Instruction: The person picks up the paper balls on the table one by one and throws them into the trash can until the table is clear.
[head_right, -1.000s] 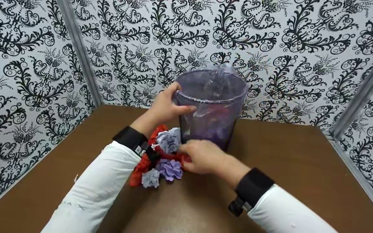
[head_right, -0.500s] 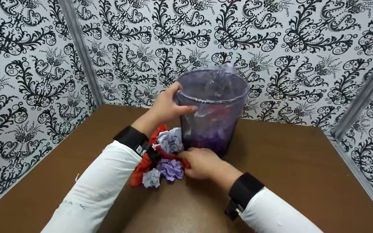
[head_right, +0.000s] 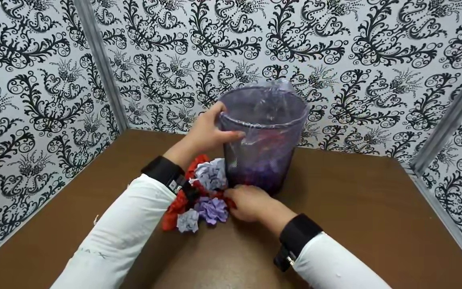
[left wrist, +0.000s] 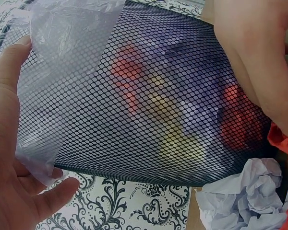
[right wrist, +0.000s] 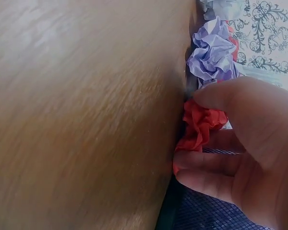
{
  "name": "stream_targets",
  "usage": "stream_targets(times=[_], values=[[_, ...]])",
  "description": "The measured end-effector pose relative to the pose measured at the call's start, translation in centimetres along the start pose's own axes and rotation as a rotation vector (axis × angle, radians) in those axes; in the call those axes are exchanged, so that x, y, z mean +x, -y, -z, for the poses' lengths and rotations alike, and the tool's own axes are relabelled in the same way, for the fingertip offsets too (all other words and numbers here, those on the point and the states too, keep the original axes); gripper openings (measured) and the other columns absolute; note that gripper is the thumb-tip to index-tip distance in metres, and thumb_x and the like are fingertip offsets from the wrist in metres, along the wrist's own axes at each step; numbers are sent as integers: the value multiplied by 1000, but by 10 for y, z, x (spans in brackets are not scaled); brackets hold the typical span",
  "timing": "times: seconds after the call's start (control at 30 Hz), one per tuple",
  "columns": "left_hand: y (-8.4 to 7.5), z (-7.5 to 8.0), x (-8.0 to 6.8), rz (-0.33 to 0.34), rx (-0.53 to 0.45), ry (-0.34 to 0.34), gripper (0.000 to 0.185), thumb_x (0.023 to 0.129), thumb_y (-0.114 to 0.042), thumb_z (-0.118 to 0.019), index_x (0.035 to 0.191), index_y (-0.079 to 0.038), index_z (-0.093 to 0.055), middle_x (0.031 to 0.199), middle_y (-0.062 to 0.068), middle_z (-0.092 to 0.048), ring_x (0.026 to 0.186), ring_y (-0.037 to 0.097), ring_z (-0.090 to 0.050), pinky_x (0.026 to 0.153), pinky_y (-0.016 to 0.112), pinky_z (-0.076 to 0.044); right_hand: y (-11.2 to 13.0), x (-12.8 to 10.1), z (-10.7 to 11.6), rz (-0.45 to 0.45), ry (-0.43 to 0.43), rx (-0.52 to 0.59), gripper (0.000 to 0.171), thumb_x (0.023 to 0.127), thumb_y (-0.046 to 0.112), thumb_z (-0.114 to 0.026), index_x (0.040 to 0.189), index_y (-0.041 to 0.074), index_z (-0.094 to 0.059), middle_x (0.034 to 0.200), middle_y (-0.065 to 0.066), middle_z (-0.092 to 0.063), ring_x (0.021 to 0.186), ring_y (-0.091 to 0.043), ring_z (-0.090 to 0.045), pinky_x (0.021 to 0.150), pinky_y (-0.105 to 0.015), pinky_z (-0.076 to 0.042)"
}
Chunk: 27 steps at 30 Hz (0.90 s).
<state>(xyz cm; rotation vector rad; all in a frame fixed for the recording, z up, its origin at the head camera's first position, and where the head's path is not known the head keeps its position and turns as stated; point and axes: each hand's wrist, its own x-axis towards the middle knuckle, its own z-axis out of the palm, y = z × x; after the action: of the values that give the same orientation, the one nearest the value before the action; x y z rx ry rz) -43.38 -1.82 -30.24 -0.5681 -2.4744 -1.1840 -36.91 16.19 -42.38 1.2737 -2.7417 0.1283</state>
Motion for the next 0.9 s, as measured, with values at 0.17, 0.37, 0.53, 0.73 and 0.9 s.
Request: stream_targets(times=[0.17,0.37,0.53,0.73,0.9], values=[[0,-1,-1,-1,-2,-5,75,51,-77,-78,102,-31,-48,87,-6,-64,80,13,-62,69,32,-50,0,1,-1,18,-3,29,22,81,23,-72,101,18,-64,82,6,-56,73,-12,-54,66,-32,-48],[-1,0,-1,-5,20,-13,76,50,-79,-77,103,-31,-48,88,-6,-64,81,14,-61,71,32,-50,1,1,3,63,-2,98,15,76,18,-71,88,17,-62,73,3,-58,64,-8,-49,55,-24,-41],[-2,0,-1,13,12,-4,77,49,-78,-77,104,-33,-49,90,-7,-64,83,14,-62,72,33,-50,4,-2,9,64,-5,119,15,74,17,-72,84,18,-61,70,4,-57,60,-7,-47,53,-23,-39],[-1,-1,-1,6,-13,3,75,50,-76,-79,104,-32,-50,89,-7,-65,82,13,-62,72,32,-50,5,-7,16,78,13,117,17,69,17,-73,77,19,-59,67,8,-52,57,-6,-44,49,-22,-36],[-1,0,0,6,-2,-4,76,49,-77,-78,104,-33,-50,90,-7,-64,83,13,-62,72,32,-50,8,-13,27,95,38,120,19,66,17,-73,74,20,-56,68,10,-49,58,-5,-45,49,-21,-36]])
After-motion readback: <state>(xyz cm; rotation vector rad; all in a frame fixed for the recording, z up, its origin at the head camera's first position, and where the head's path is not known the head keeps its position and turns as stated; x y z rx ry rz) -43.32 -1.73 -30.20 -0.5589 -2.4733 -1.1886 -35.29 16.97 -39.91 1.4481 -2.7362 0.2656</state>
